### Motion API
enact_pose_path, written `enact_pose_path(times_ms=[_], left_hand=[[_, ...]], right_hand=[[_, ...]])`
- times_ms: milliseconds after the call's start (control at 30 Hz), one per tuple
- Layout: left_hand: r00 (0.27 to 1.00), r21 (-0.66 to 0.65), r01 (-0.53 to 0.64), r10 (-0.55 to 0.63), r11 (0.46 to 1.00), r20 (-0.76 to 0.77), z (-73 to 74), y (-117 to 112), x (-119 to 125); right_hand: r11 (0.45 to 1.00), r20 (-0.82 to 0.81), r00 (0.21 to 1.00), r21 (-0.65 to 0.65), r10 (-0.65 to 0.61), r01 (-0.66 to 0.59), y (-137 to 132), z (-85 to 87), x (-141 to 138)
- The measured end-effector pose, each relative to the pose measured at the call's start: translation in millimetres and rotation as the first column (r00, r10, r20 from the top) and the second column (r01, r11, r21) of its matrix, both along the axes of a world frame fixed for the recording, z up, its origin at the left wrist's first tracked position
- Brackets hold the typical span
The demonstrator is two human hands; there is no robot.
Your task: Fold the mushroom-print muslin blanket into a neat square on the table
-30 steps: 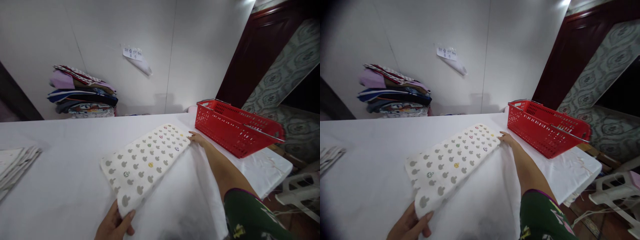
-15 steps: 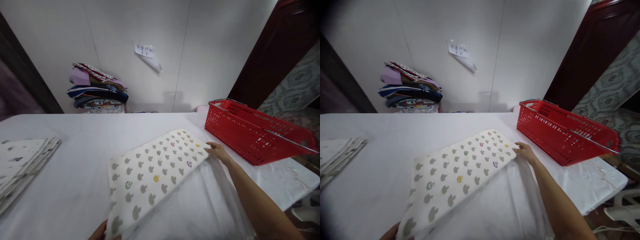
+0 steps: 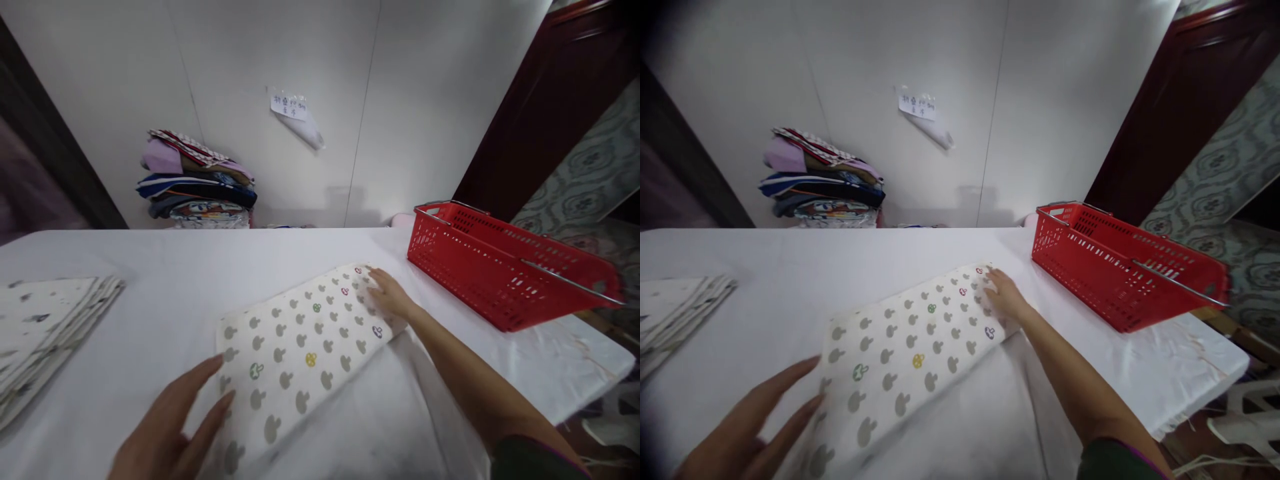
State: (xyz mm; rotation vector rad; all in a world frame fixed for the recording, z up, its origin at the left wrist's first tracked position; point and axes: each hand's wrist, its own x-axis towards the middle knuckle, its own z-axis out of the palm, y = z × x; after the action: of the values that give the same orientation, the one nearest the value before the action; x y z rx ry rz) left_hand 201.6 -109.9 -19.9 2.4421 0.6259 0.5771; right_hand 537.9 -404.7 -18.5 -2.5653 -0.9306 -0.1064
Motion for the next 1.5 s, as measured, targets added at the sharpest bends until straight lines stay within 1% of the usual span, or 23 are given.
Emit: enact_pose_path(times_ms=[33, 67, 100, 133, 167, 233, 300, 367, 500, 600, 700, 800, 867, 933, 1033, 1067, 1133, 1200, 1267, 1300, 1367, 1433, 1500], left_hand=[[0.995, 0.129, 0.087, -0.092, 0.988, 0.032, 2.1, -2.5, 12.7], [0.984, 0.243, 0.169, -0.179, 0.955, 0.020, -0.2, -5.6, 25.0], [0.973, 0.336, 0.221, -0.232, 0.916, -0.008, -6.4, -8.4, 36.1], [0.969, 0.398, 0.241, -0.242, 0.885, -0.048, -15.5, -10.3, 45.5], [0.969, 0.438, 0.246, -0.233, 0.864, -0.084, -26.2, -11.0, 52.6], [0.969, 0.480, 0.248, -0.209, 0.842, -0.133, -47.0, -9.3, 60.1], [0.968, 0.499, 0.248, -0.200, 0.830, -0.148, -60.8, -5.6, 60.6], [0.970, 0.510, 0.244, -0.199, 0.825, -0.142, -66.0, -3.0, 58.2], [0.971, 0.507, 0.240, -0.196, 0.828, -0.140, -63.6, -3.1, 55.8], [0.970, 0.483, 0.240, -0.193, 0.842, -0.146, -61.5, -4.7, 56.7], [0.967, 0.446, 0.249, -0.195, 0.860, -0.164, -59.3, -6.3, 57.6], [0.965, 0.419, 0.248, -0.182, 0.874, -0.191, -55.2, -8.3, 57.9], [0.960, 0.399, 0.252, -0.176, 0.882, -0.215, -52.0, -10.0, 57.9], [0.954, 0.371, 0.260, -0.177, 0.891, -0.242, -49.3, -11.7, 57.8], [0.949, 0.312, 0.260, -0.183, 0.914, -0.256, -48.0, -13.7, 58.2], [0.949, 0.286, 0.258, -0.188, 0.923, -0.252, -48.3, -13.8, 58.6], [0.956, 0.231, 0.242, -0.191, 0.943, -0.221, -48.7, -12.3, 59.5], [0.978, 0.190, 0.171, -0.142, 0.967, -0.155, -47.5, -7.5, 60.7], [0.996, 0.152, 0.041, -0.028, 0.988, -0.084, -43.0, 0.9, 62.3], [0.997, 0.120, -0.025, 0.033, 0.993, -0.072, -39.4, 6.3, 63.5], [0.986, 0.019, -0.119, 0.120, 0.993, -0.115, -30.3, 18.2, 67.1], [0.970, -0.108, -0.164, 0.140, 0.981, -0.200, -20.5, 29.7, 73.0], [0.954, -0.198, -0.192, 0.136, 0.961, -0.265, -12.6, 38.9, 81.2]], right_hand=[[0.997, -0.012, 0.998, -0.030, 0.068, -0.068, 16.1, -0.9, 1.8], [0.989, -0.029, 0.992, -0.072, 0.127, -0.128, 29.9, -2.3, 5.5], [0.979, -0.048, 0.986, -0.123, 0.158, -0.163, 41.0, -3.9, 11.2], [0.971, -0.067, 0.987, -0.178, 0.148, -0.158, 49.1, -5.7, 18.5], [0.965, -0.085, 0.990, -0.230, 0.111, -0.127, 54.1, -7.7, 26.9], [0.953, -0.106, 0.994, -0.303, -0.001, -0.031, 57.1, -12.0, 44.5], [0.945, -0.115, 0.991, -0.326, -0.069, 0.028, 55.3, -16.4, 58.6], [0.943, -0.118, 0.990, -0.330, -0.082, 0.039, 53.2, -20.3, 66.6], [0.941, -0.104, 0.991, -0.336, -0.084, 0.045, 52.3, -25.7, 67.4], [0.947, -0.050, 0.996, -0.316, -0.074, 0.054, 51.1, -29.7, 64.4], [0.944, -0.104, 0.990, -0.325, -0.096, 0.057, 50.7, -31.5, 64.3], [0.945, -0.142, 0.983, -0.322, -0.115, 0.064, 54.6, -28.4, 64.1], [0.947, -0.143, 0.983, -0.313, -0.116, 0.066, 57.0, -25.1, 60.2], [0.951, -0.124, 0.982, -0.294, -0.140, 0.098, 54.6, -22.4, 52.9], [0.952, -0.049, 0.974, -0.227, -0.221, 0.205, 34.5, -20.6, 40.2], [0.949, -0.026, 0.966, -0.200, -0.255, 0.245, 23.2, -20.3, 36.7], [0.932, -0.039, 0.941, -0.152, -0.337, 0.328, -3.7, -19.7, 31.3], [0.898, -0.137, 0.889, -0.122, -0.436, 0.422, -31.4, -18.9, 27.7], [0.869, -0.211, 0.843, -0.124, -0.495, 0.479, -54.0, -17.9, 25.2], [0.860, -0.231, 0.828, -0.128, -0.510, 0.494, -62.2, -17.5, 24.2], [0.851, -0.250, 0.814, -0.129, -0.525, 0.509, -71.8, -16.6, 23.2], [0.845, -0.277, 0.799, -0.128, -0.533, 0.520, -73.7, -15.9, 23.2], [0.840, -0.316, 0.782, -0.126, -0.538, 0.527, -70.7, -15.4, 23.8]])
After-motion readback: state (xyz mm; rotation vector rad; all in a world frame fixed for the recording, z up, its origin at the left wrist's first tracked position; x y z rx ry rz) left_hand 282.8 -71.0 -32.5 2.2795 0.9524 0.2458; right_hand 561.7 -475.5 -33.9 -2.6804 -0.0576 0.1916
